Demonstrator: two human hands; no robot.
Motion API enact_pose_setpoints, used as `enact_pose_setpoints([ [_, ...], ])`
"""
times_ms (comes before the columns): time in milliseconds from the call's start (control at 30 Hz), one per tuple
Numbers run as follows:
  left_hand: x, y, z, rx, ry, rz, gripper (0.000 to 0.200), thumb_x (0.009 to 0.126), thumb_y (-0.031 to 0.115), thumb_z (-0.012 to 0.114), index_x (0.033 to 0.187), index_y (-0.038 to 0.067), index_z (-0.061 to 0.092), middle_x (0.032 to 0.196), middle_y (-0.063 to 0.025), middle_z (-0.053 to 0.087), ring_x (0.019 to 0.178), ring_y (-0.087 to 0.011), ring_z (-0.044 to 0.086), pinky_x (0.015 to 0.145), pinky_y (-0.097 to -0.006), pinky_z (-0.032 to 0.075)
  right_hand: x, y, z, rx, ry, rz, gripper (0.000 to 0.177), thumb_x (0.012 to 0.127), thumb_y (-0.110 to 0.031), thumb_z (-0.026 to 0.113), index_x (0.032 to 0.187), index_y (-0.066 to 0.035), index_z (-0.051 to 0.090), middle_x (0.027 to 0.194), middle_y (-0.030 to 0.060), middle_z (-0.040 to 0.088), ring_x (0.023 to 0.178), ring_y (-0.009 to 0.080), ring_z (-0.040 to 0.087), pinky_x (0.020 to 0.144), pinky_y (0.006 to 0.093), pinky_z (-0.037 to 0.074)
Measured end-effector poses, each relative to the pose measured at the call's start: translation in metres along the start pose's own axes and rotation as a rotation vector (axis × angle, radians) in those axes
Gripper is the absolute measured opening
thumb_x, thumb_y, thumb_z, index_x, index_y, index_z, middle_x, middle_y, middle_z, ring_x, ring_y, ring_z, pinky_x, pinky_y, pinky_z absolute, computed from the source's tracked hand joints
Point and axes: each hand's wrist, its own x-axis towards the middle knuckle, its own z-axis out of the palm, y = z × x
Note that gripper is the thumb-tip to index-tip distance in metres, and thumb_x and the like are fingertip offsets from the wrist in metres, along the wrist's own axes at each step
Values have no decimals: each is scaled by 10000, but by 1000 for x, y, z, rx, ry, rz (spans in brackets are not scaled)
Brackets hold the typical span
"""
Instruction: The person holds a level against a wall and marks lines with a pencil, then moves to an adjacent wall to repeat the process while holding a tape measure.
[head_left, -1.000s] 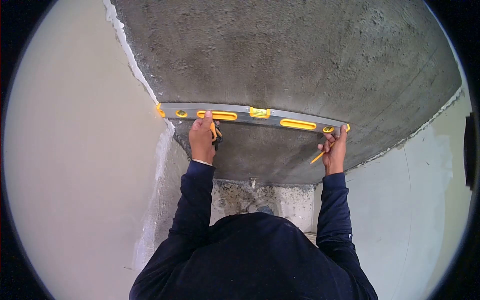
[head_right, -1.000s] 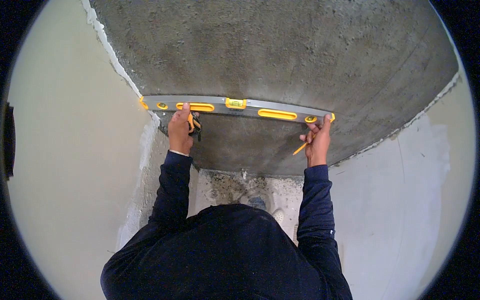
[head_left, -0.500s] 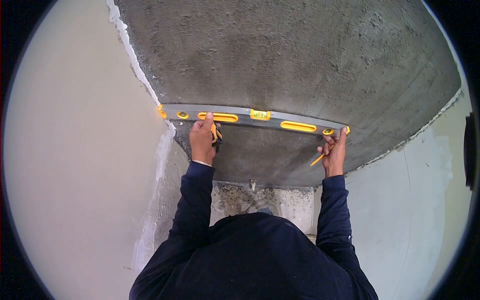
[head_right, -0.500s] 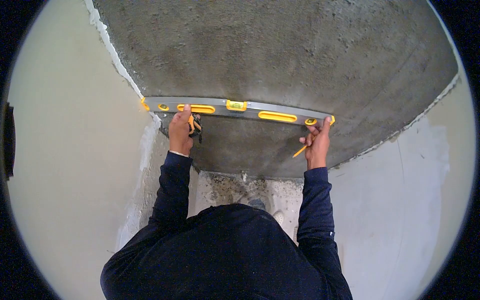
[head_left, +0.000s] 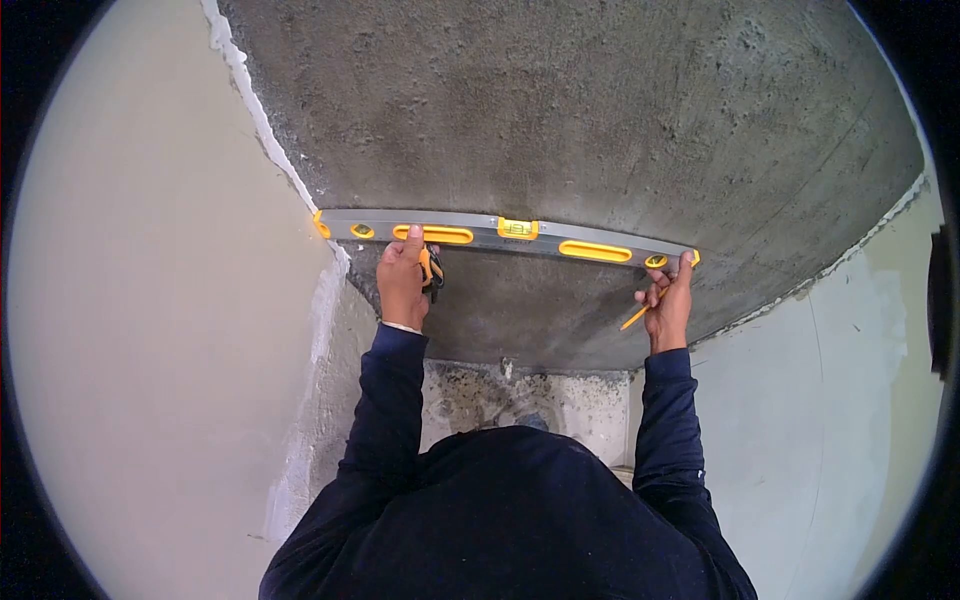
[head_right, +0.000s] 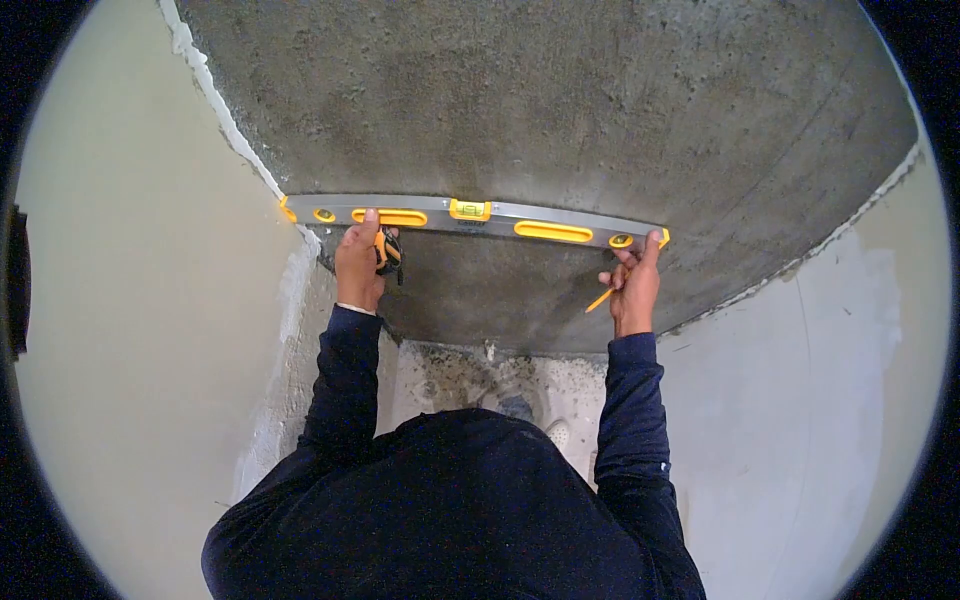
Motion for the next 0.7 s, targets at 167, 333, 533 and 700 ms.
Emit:
enact_pose_setpoints([
  [167, -1, 0, 0, -32, -12, 18, 325, 917, 326, 708, 920, 49, 539, 822, -51, 622, 713, -126, 618, 631, -254, 489, -1, -1, 1, -9, 3, -1, 724, 902, -653, 544, 1091, 45, 533, 861, 128, 601, 435, 91, 376, 453, 302, 479],
  [333, 0, -2, 0, -15, -4, 28, 303, 932, 336, 684, 919, 63, 555, 821, -44, 631, 721, -118, 621, 622, -251, 491, 0, 0, 0, -11, 3, 3, 719, 902, -654, 544, 1082, 42, 533, 856, 125, 600, 432, 91, 373, 456, 307, 481],
  [533, -1, 0, 0, -18, -2, 15, 315, 923, 323, 700, 926, 47, 548, 819, -45, 620, 710, -113, 609, 617, -242, 478, 1, 0, 0, -18, -2, 4, 715, 907, -653, 536, 1085, 39, 527, 863, 126, 599, 429, 91, 369, 459, 308, 485],
  [700, 0, 2, -1, 43, 0, 0, 316, 924, 334, 694, 901, 54, 550, 806, -40, 617, 682, -95, 578, 604, -236, 454, 1, 1, 0, -9, -7, 9, 717, 912, -649, 531, 1114, 39, 523, 868, 127, 598, 428, 92, 366, 463, 306, 490],
])
